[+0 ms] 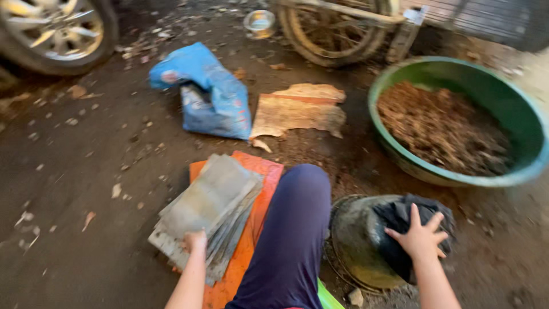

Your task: The person sits on a small stool and wipes rectangular metal sheets with a dark cloth. They handle the sheets one at a time, wiping each side and stacking them on the ground.

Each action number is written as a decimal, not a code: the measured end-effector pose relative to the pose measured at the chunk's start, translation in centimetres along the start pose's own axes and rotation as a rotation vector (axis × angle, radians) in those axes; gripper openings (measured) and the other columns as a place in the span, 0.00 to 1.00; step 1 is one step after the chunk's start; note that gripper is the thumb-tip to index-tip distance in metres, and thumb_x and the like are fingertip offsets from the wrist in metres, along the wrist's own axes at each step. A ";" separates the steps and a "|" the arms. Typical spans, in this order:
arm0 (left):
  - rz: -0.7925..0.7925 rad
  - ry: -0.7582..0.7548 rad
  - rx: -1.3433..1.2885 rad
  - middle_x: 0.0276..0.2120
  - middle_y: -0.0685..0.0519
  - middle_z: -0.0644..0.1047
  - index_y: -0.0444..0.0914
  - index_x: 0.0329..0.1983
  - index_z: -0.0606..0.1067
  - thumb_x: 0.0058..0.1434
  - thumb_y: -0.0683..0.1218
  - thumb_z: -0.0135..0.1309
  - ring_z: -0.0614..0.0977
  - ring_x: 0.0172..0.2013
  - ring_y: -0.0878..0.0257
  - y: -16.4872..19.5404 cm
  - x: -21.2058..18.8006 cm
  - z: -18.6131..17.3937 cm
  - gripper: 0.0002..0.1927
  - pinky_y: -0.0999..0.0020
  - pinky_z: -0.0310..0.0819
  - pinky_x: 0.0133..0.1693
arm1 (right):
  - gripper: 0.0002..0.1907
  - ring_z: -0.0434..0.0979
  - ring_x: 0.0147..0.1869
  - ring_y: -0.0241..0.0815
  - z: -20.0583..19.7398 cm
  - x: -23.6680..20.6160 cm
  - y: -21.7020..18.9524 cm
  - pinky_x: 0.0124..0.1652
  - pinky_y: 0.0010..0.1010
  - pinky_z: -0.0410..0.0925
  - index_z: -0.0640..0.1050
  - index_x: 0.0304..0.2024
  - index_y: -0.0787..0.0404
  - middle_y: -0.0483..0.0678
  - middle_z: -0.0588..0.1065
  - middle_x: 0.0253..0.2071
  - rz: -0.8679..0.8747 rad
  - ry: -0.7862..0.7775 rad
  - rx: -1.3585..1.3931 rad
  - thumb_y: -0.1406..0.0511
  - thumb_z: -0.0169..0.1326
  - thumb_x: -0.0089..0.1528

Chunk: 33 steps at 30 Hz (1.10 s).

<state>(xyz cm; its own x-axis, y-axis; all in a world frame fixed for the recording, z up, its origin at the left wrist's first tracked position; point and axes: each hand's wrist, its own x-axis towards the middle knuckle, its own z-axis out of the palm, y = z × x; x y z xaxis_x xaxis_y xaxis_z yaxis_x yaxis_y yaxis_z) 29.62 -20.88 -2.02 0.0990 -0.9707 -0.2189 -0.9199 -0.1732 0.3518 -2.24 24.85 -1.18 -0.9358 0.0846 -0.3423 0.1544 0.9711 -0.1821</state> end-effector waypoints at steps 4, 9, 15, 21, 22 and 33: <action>-0.057 -0.087 -0.240 0.54 0.32 0.79 0.29 0.54 0.78 0.58 0.60 0.60 0.79 0.58 0.36 -4.5 0.8 -0.3 0.33 0.44 0.71 0.58 | 0.53 0.44 0.77 0.78 4.0 1.4 1.0 0.57 0.82 0.56 0.59 0.74 0.26 0.56 0.36 0.83 -0.083 0.195 -0.064 0.37 0.63 0.48; -0.033 -0.150 -0.465 0.52 0.32 0.83 0.28 0.53 0.80 0.57 0.58 0.59 0.84 0.54 0.39 -3.4 2.1 1.1 0.32 0.48 0.76 0.56 | 0.52 0.46 0.77 0.77 5.4 1.9 2.4 0.57 0.81 0.57 0.59 0.74 0.26 0.57 0.37 0.83 -0.115 0.252 -0.020 0.38 0.62 0.48; -0.195 -0.164 -0.344 0.53 0.32 0.80 0.26 0.54 0.78 0.57 0.57 0.62 0.82 0.53 0.40 -0.9 0.8 1.5 0.32 0.50 0.75 0.54 | 0.50 0.46 0.78 0.78 5.8 1.8 2.8 0.58 0.81 0.57 0.60 0.76 0.28 0.57 0.39 0.84 -0.172 0.317 -0.015 0.39 0.60 0.51; -0.434 -0.056 -0.548 0.52 0.32 0.79 0.24 0.53 0.77 0.58 0.56 0.67 0.81 0.51 0.41 -2.6 -0.4 1.8 0.33 0.52 0.74 0.52 | 0.49 0.46 0.78 0.76 5.8 1.9 2.9 0.59 0.79 0.56 0.60 0.74 0.27 0.55 0.38 0.83 -0.126 0.285 -0.028 0.39 0.60 0.51; -0.448 -0.113 -0.640 0.51 0.36 0.80 0.26 0.53 0.77 0.57 0.55 0.67 0.81 0.47 0.44 -2.9 -0.3 2.2 0.31 0.53 0.75 0.49 | 0.49 0.46 0.78 0.76 5.8 1.9 2.9 0.59 0.79 0.56 0.60 0.74 0.27 0.55 0.38 0.83 -0.127 0.286 -0.030 0.39 0.60 0.51; -0.221 -0.463 -1.368 0.44 0.49 0.76 0.40 0.51 0.64 0.66 0.49 0.52 0.81 0.37 0.53 -2.3 0.6 0.8 0.16 0.58 0.81 0.33 | 0.48 0.54 0.75 0.71 5.3 1.5 3.3 0.56 0.74 0.62 0.61 0.72 0.24 0.52 0.41 0.83 -0.117 0.314 0.015 0.44 0.64 0.50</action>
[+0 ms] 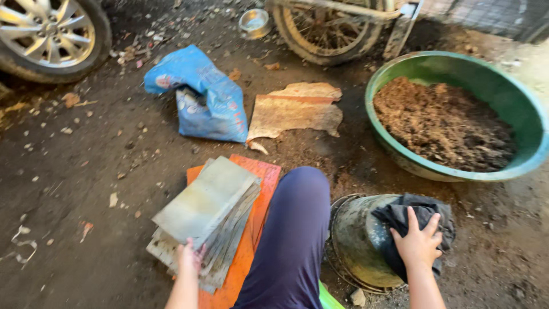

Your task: The person sits on a small stool and wipes rectangular metal sheets with a dark cloth. They handle the sheets one at a time, wiping each side and stacking them on the ground.

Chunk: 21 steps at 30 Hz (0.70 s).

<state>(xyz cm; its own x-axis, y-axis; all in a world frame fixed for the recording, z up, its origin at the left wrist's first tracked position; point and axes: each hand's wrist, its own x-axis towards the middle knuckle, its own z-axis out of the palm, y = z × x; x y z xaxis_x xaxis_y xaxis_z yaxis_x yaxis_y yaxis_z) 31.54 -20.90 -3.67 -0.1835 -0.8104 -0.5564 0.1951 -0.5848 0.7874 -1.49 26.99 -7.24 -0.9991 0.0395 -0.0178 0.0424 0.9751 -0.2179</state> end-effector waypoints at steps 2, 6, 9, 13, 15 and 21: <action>0.120 -0.097 -0.019 0.48 0.48 0.76 0.38 0.54 0.65 0.70 0.47 0.49 0.82 0.39 0.53 1.6 0.4 0.8 0.13 0.55 0.83 0.34 | 0.48 0.61 0.71 0.68 -0.3 0.0 0.3 0.55 0.70 0.64 0.63 0.71 0.24 0.52 0.46 0.82 -0.008 0.046 0.002 0.49 0.66 0.49; 0.324 -0.153 0.049 0.50 0.47 0.74 0.34 0.55 0.64 0.73 0.42 0.48 0.81 0.39 0.53 5.2 1.6 2.6 0.11 0.55 0.83 0.35 | 0.46 0.70 0.63 0.67 -0.8 0.1 1.2 0.53 0.61 0.69 0.67 0.70 0.25 0.52 0.55 0.80 -0.004 0.159 0.016 0.55 0.67 0.50; 0.446 -0.152 0.157 0.49 0.44 0.75 0.31 0.53 0.66 0.74 0.41 0.47 0.80 0.39 0.54 8.0 0.8 4.5 0.10 0.56 0.83 0.34 | 0.45 0.72 0.61 0.67 -1.4 0.3 2.0 0.53 0.56 0.70 0.70 0.68 0.27 0.54 0.59 0.77 0.024 0.228 0.102 0.60 0.68 0.49; 0.571 -0.277 0.094 0.52 0.46 0.76 0.32 0.55 0.67 0.76 0.43 0.46 0.83 0.43 0.57 12.2 -5.2 8.7 0.10 0.62 0.83 0.37 | 0.43 0.72 0.63 0.67 -2.5 1.1 3.8 0.57 0.53 0.70 0.72 0.68 0.32 0.57 0.61 0.75 0.095 0.299 0.315 0.64 0.66 0.50; 0.587 -0.393 0.082 0.51 0.48 0.76 0.35 0.55 0.68 0.74 0.42 0.46 0.83 0.43 0.58 13.6 -8.8 11.2 0.10 0.62 0.83 0.37 | 0.41 0.72 0.63 0.67 -3.4 1.6 5.2 0.57 0.53 0.68 0.74 0.66 0.38 0.61 0.65 0.70 0.118 0.345 0.425 0.66 0.66 0.49; 0.453 -0.655 0.089 0.45 0.49 0.78 0.40 0.48 0.70 0.74 0.47 0.47 0.82 0.38 0.56 9.9 -14.5 19.9 0.06 0.60 0.82 0.35 | 0.41 0.79 0.60 0.52 -7.2 2.8 11.4 0.60 0.40 0.70 0.72 0.68 0.62 0.57 0.77 0.58 0.323 0.575 1.112 0.73 0.62 0.50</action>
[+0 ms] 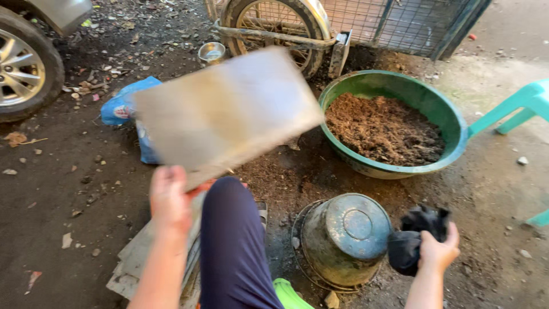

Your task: The person sits on a small stool and wipes rectangular metal sheets with a dark cloth. They handle the sheets one at a time, wiping each side and stacking them on the ground.

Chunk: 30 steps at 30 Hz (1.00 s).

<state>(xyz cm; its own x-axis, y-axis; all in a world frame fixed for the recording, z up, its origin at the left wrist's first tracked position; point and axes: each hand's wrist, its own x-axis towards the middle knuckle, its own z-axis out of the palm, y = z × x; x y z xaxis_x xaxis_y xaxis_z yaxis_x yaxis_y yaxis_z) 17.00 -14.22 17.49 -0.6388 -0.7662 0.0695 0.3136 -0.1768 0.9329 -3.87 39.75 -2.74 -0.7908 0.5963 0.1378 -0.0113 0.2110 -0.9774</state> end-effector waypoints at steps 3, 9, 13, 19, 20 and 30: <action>-0.195 -0.058 -0.009 0.39 0.53 0.75 0.41 0.45 0.71 0.68 0.48 0.50 0.80 0.36 0.59 -5.8 -1.1 6.1 0.08 0.59 0.80 0.30 | 0.37 0.77 0.68 0.50 -3.1 1.9 -0.9 0.68 0.39 0.67 0.72 0.67 0.69 0.59 0.75 0.66 -0.273 0.054 -0.043 0.75 0.63 0.54; -0.559 -0.341 0.114 0.39 0.50 0.79 0.39 0.49 0.72 0.72 0.56 0.41 0.81 0.34 0.60 -18.6 -7.7 14.3 0.18 0.65 0.78 0.29 | 0.43 0.72 0.71 0.50 -7.7 2.7 -4.6 0.69 0.40 0.66 0.70 0.74 0.64 0.59 0.68 0.68 -0.328 0.146 -0.019 0.77 0.63 0.54; -0.658 -0.477 0.293 0.43 0.48 0.79 0.38 0.54 0.72 0.72 0.57 0.41 0.80 0.38 0.56 -22.1 -9.9 13.8 0.20 0.60 0.77 0.36 | 0.39 0.73 0.71 0.45 -7.4 0.4 -9.4 0.71 0.37 0.64 0.67 0.71 0.63 0.50 0.72 0.68 -0.347 -0.050 0.252 0.78 0.61 0.57; -0.406 -0.508 1.142 0.52 0.42 0.78 0.35 0.55 0.73 0.72 0.60 0.42 0.79 0.48 0.43 -22.3 -8.9 14.1 0.25 0.48 0.73 0.47 | 0.32 0.74 0.61 0.45 0.9 -6.5 -15.1 0.63 0.34 0.65 0.73 0.61 0.62 0.49 0.74 0.57 -0.349 -0.194 0.165 0.76 0.55 0.53; -0.464 -0.519 1.121 0.50 0.41 0.79 0.36 0.56 0.72 0.73 0.61 0.40 0.81 0.46 0.42 -22.3 -8.7 14.5 0.26 0.48 0.74 0.46 | 0.25 0.79 0.52 0.45 2.9 -8.2 -15.2 0.60 0.33 0.71 0.77 0.52 0.63 0.51 0.77 0.46 -0.481 -0.316 0.041 0.78 0.53 0.52; -0.182 -0.406 1.134 0.36 0.37 0.81 0.39 0.39 0.75 0.68 0.62 0.42 0.80 0.40 0.35 -24.9 -8.9 15.7 0.23 0.40 0.71 0.40 | 0.29 0.71 0.56 0.66 10.2 -16.8 -3.0 0.51 0.55 0.63 0.83 0.48 0.41 0.58 0.68 0.69 -0.658 -0.453 -0.869 0.71 0.57 0.47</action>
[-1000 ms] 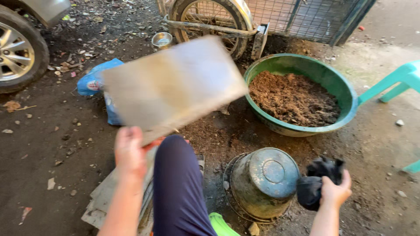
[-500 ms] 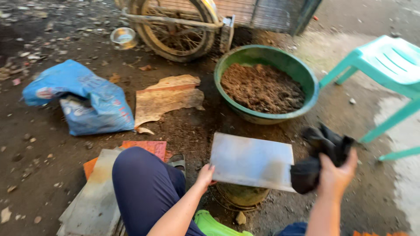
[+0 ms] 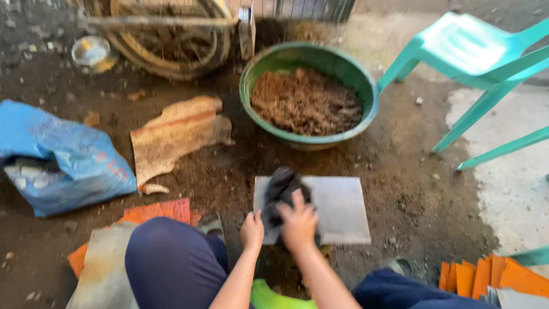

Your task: The person sits on a small stool and wipes rectangular metal sheets with a dark cloth. They handle the sheets one at a time, wiping each side and stacking them on the ground.

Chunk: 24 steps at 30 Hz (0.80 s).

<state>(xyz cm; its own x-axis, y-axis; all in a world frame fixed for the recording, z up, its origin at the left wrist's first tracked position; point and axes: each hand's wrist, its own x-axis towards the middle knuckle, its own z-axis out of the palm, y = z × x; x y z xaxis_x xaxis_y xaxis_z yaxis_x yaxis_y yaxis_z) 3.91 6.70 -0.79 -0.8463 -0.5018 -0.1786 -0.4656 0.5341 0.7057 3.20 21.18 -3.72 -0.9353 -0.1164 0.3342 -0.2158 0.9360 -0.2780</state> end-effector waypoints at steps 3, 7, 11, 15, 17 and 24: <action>-0.021 -0.013 0.013 0.36 0.38 0.81 0.38 0.36 0.74 0.69 0.64 0.42 0.80 0.40 0.35 -0.1 -0.3 0.4 0.26 0.40 0.71 0.41 | 0.27 0.71 0.68 0.63 -0.7 0.8 8.3 0.56 0.54 0.64 0.82 0.48 0.39 0.54 0.67 0.68 0.038 0.195 -0.025 0.70 0.54 0.49; -0.034 0.003 -0.003 0.38 0.37 0.81 0.39 0.38 0.75 0.70 0.65 0.41 0.80 0.41 0.35 0.5 -0.4 -0.1 0.26 0.40 0.72 0.42 | 0.13 0.67 0.63 0.69 -5.6 2.1 18.6 0.61 0.61 0.59 0.84 0.50 0.36 0.52 0.62 0.75 0.565 0.060 -0.105 0.59 0.54 0.65; -0.139 -0.096 0.056 0.43 0.39 0.80 0.41 0.48 0.73 0.69 0.63 0.40 0.80 0.45 0.36 1.1 0.1 -0.8 0.24 0.40 0.72 0.43 | 0.20 0.67 0.61 0.70 -9.9 4.1 22.4 0.56 0.61 0.64 0.84 0.50 0.35 0.52 0.61 0.73 0.673 0.009 -0.182 0.63 0.58 0.57; -0.085 -0.108 -0.004 0.45 0.38 0.80 0.41 0.53 0.73 0.70 0.62 0.41 0.80 0.47 0.36 1.2 1.0 -0.4 0.24 0.42 0.73 0.46 | 0.24 0.72 0.57 0.65 -11.0 6.1 16.7 0.54 0.52 0.69 0.86 0.46 0.34 0.50 0.67 0.70 0.395 0.146 -0.100 0.70 0.57 0.53; -0.067 -0.119 -0.014 0.45 0.36 0.80 0.39 0.53 0.73 0.70 0.62 0.42 0.79 0.48 0.35 1.2 1.2 0.0 0.25 0.43 0.73 0.47 | 0.21 0.76 0.54 0.57 -9.6 6.4 10.8 0.55 0.50 0.70 0.86 0.45 0.39 0.50 0.78 0.52 0.282 0.036 -0.040 0.69 0.61 0.53; 0.016 0.026 -0.069 0.43 0.36 0.80 0.37 0.47 0.76 0.67 0.60 0.47 0.80 0.45 0.34 1.4 0.9 0.6 0.23 0.43 0.74 0.45 | 0.20 0.65 0.61 0.69 -1.3 3.9 -1.2 0.53 0.65 0.59 0.84 0.47 0.41 0.59 0.60 0.71 -0.142 -0.077 -0.042 0.66 0.53 0.54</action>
<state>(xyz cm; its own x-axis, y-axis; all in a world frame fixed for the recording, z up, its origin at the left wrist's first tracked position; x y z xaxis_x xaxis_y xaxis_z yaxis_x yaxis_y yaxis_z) 2.39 7.39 -0.35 -0.8459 -0.5118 -0.1501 -0.4329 0.4944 0.7538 0.22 20.03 -0.92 -0.9153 -0.2719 0.2971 -0.3368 0.9213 -0.1943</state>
